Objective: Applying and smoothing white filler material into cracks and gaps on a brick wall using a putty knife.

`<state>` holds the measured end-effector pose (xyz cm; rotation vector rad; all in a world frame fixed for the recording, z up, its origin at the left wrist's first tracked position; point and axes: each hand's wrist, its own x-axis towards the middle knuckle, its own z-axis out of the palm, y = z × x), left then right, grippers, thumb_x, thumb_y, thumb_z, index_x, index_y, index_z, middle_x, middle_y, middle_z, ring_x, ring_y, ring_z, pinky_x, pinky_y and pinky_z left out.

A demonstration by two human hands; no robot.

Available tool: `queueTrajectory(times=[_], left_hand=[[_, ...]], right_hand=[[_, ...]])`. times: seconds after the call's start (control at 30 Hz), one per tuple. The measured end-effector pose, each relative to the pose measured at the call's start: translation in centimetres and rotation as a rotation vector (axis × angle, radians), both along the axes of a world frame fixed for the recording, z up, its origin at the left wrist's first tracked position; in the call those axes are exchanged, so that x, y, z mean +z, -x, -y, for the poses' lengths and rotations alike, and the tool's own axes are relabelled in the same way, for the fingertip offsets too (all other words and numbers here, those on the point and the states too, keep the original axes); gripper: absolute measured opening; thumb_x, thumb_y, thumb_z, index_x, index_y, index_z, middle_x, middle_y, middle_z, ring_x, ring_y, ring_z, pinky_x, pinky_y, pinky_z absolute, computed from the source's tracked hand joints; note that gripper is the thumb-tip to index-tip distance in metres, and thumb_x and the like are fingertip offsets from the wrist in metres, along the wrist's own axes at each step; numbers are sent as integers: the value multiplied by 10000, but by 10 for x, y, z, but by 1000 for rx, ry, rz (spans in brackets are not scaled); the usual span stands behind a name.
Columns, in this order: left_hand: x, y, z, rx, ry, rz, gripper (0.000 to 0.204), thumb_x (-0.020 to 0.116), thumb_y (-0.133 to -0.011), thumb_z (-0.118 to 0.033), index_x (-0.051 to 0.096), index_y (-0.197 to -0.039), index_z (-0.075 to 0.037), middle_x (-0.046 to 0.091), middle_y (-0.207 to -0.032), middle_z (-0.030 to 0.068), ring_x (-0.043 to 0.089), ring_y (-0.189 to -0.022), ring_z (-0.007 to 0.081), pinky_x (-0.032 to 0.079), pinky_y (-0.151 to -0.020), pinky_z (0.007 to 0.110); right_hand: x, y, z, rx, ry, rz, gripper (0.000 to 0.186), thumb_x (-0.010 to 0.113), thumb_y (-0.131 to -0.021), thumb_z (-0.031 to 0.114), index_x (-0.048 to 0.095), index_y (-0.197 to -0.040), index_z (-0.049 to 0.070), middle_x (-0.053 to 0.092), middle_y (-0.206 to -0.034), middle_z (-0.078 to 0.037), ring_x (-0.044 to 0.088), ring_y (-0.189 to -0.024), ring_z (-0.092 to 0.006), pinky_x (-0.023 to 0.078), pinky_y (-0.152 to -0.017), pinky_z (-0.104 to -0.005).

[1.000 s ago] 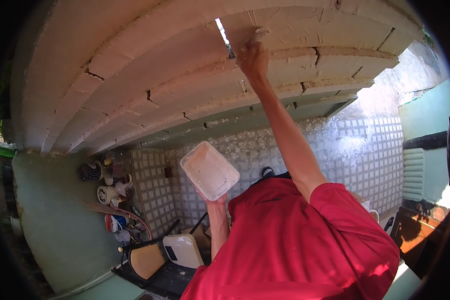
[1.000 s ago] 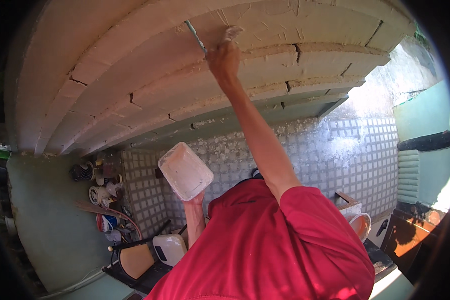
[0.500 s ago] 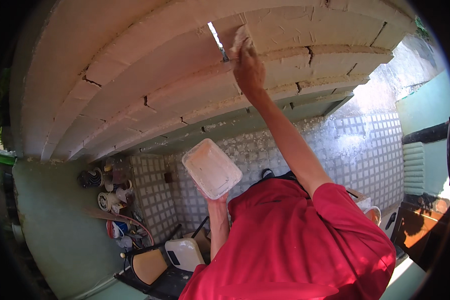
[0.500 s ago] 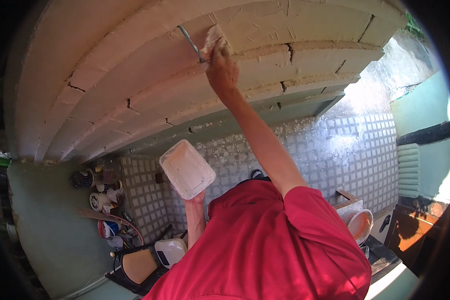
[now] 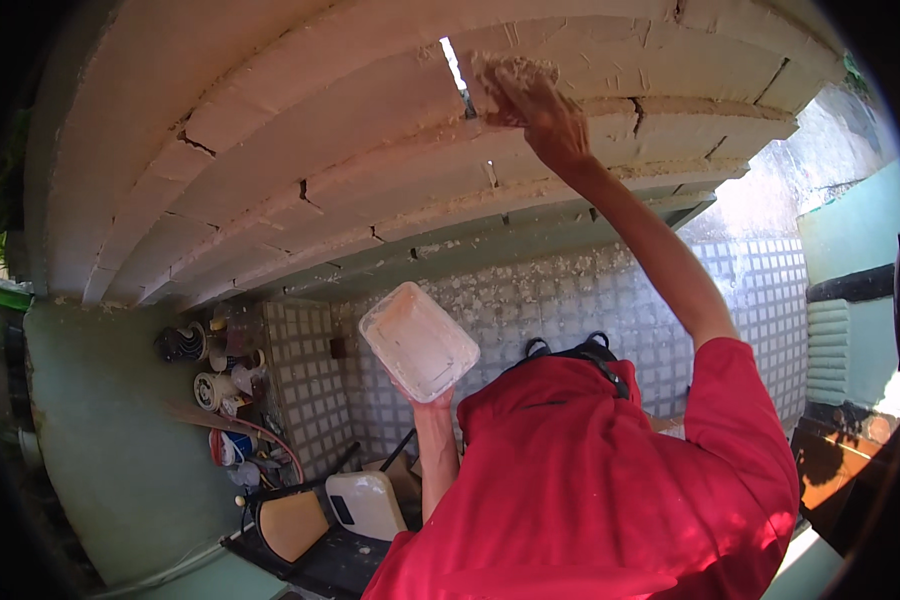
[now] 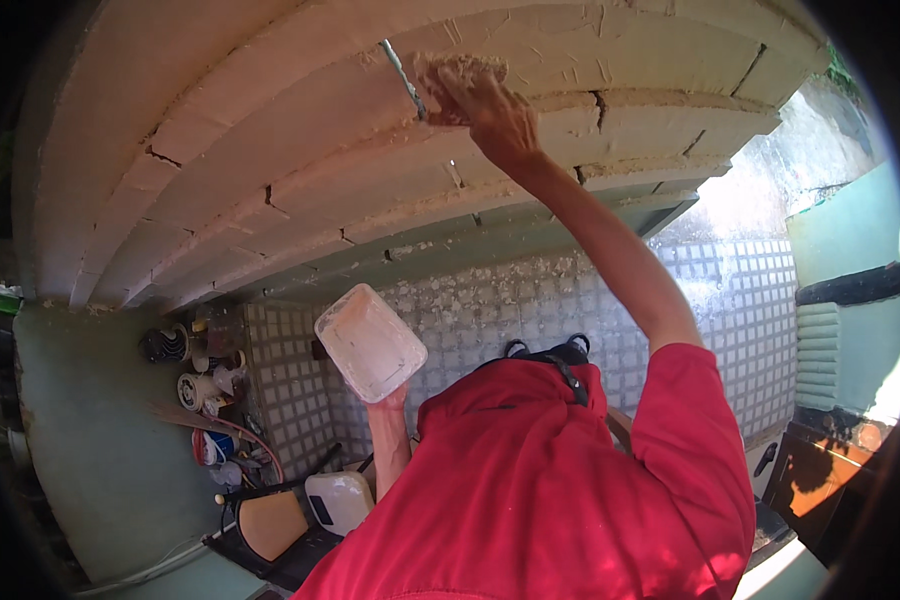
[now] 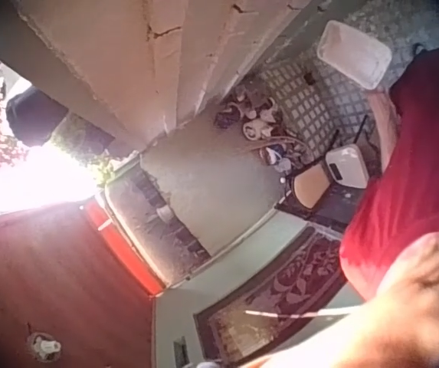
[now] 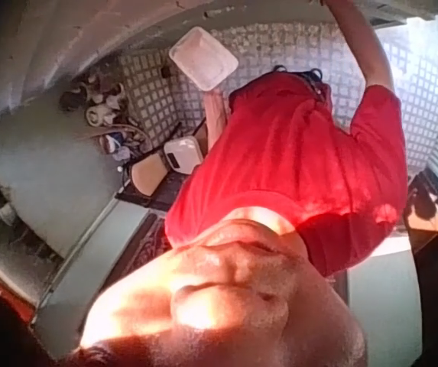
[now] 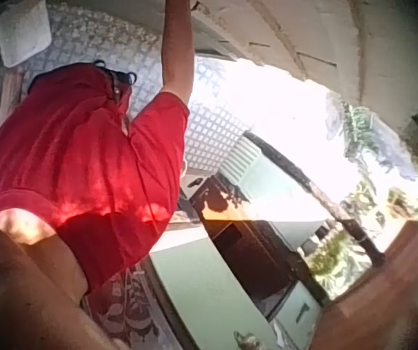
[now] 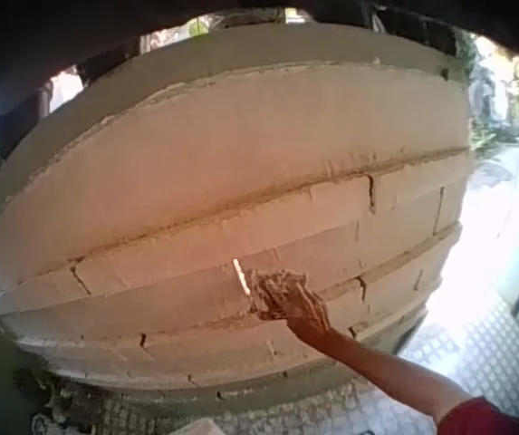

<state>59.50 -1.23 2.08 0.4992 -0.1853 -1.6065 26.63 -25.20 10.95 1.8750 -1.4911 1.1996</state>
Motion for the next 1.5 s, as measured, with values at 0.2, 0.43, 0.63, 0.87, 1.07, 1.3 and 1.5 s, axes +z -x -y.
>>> queueTrajectory(times=[0.2,0.43,0.63,0.87,1.07,1.3,1.5], left_hand=[[0,-1,5,-9,-25,-34,655,472,-958,-579,403,-1501,-220,453,-1518,24,447,-1378,301,384,-1120,558],[7,-1,6,12,60,-99,683,504,-939,-593,401,-1504,-222,443,-1527,21,434,-1390,300,376,-1125,561],[1,3,9,-46,71,-181,586,471,-996,-473,404,-1502,-185,458,-1517,46,468,-1364,301,395,-1111,560],[-5,-6,-1,23,65,-185,600,474,-992,-482,395,-1509,-190,445,-1527,45,441,-1385,312,373,-1129,560],[-2,0,1,-1,37,-153,650,479,-958,-561,407,-1503,-214,457,-1518,37,451,-1377,318,378,-1113,587],[-1,-2,-2,-53,147,-198,572,442,-1007,-475,409,-1502,-190,453,-1522,44,442,-1387,301,353,-1142,559],[-1,11,2,-37,66,-136,668,498,-953,-566,394,-1510,-212,441,-1530,29,442,-1384,319,361,-1130,581]], right_hand=[[-37,22,12,-15,-45,-245,575,578,-819,29,572,-1379,162,592,-1016,-105,642,-892,-292,549,-675,-412],[17,21,-15,196,-82,-237,527,589,-829,54,579,-1348,143,596,-1098,-109,652,-931,-298,556,-711,-424],[-11,26,6,13,-89,-274,498,578,-824,31,613,-1313,119,607,-1008,-94,660,-860,-293,560,-675,-407],[32,15,-21,87,-113,-191,503,574,-811,33,601,-1312,78,627,-1043,-108,674,-852,-296,556,-706,-439],[-8,24,-1,-74,-177,-258,542,589,-792,25,574,-1333,60,635,-1102,-129,679,-886,-310,545,-671,-464],[27,-6,-22,107,-153,-116,552,556,-792,22,556,-1342,69,618,-1212,-164,687,-834,-366,561,-687,-478],[2,-43,15,-30,-246,129,629,571,-736,-44,543,-1357,51,642,-1127,-182,667,-837,-415,566,-722,-502]])
